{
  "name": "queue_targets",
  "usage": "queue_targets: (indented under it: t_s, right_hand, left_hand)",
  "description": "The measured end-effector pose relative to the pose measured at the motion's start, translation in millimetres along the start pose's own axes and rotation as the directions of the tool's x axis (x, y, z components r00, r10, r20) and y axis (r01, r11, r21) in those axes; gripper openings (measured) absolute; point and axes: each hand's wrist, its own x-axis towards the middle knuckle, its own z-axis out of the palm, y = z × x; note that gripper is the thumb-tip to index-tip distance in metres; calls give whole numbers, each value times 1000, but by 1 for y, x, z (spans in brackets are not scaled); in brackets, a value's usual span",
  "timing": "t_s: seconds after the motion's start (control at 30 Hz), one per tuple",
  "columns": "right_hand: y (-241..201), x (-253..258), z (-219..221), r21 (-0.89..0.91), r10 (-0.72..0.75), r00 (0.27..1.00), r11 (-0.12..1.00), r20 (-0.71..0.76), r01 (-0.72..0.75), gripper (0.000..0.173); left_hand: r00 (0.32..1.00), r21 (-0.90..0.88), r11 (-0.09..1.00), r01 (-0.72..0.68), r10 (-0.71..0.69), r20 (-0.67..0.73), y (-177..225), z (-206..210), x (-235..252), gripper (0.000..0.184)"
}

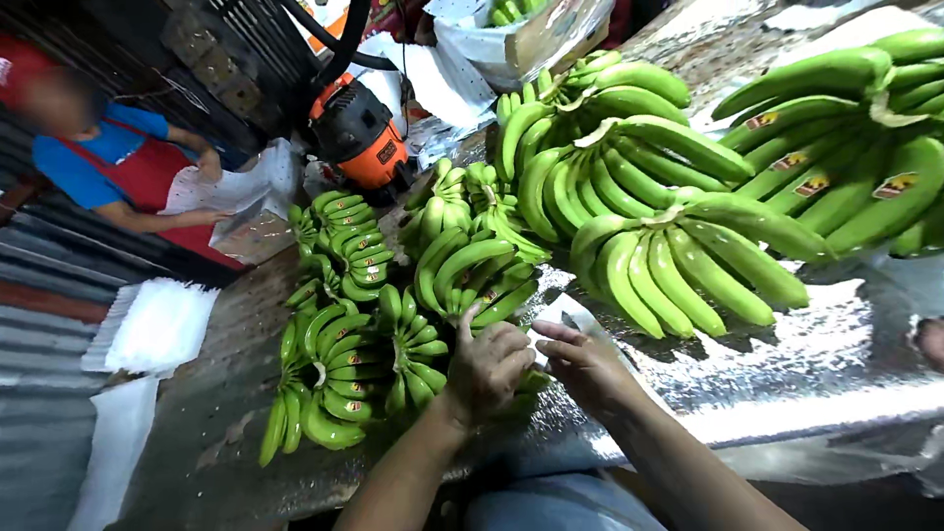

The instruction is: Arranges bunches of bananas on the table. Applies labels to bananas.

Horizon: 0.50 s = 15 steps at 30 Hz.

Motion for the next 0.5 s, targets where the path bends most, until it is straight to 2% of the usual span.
queue_targets:
  t_s: [0.13,0.23,0.3,0.33,0.4,0.43,0.47,0.5]
  right_hand:
    - [15,-14,21,170,156,987,972,33,-160,30]
    - [29,-22,36,194,196,981,962,-3,-192,34]
    - [42,-24,43,124,106,994,987,-39,-101,40]
    - [47,-25,46,69,20,997,998,-70,-15,41]
    - [54,-26,44,-36,-184,973,983,-140,180,38]
    - [55,-28,43,-72,-273,944,962,-184,264,34]
    - [55,-33,43,-113,-351,910,936,-222,334,31]
    - [54,-40,43,-164,-415,875,908,-247,385,27]
  left_hand:
    - [989,17,998,-65,67,-135,-4,-12,-32,16]
    - [982,-62,994,-95,83,-168,-9,-22,-54,15]
    - [986,-251,966,-64,23,-162,-15,-32,-64,15]
    - [990,-395,919,-1,-56,-133,-19,-40,-68,15]
    - [960,-657,727,201,-280,-16,-33,-65,-73,10]
    - [921,-722,621,304,-386,56,-46,-80,-76,10]
    - [880,-729,560,393,-460,121,-66,-95,-81,12]
    - [830,-677,546,493,-528,178,-89,-107,-88,14]
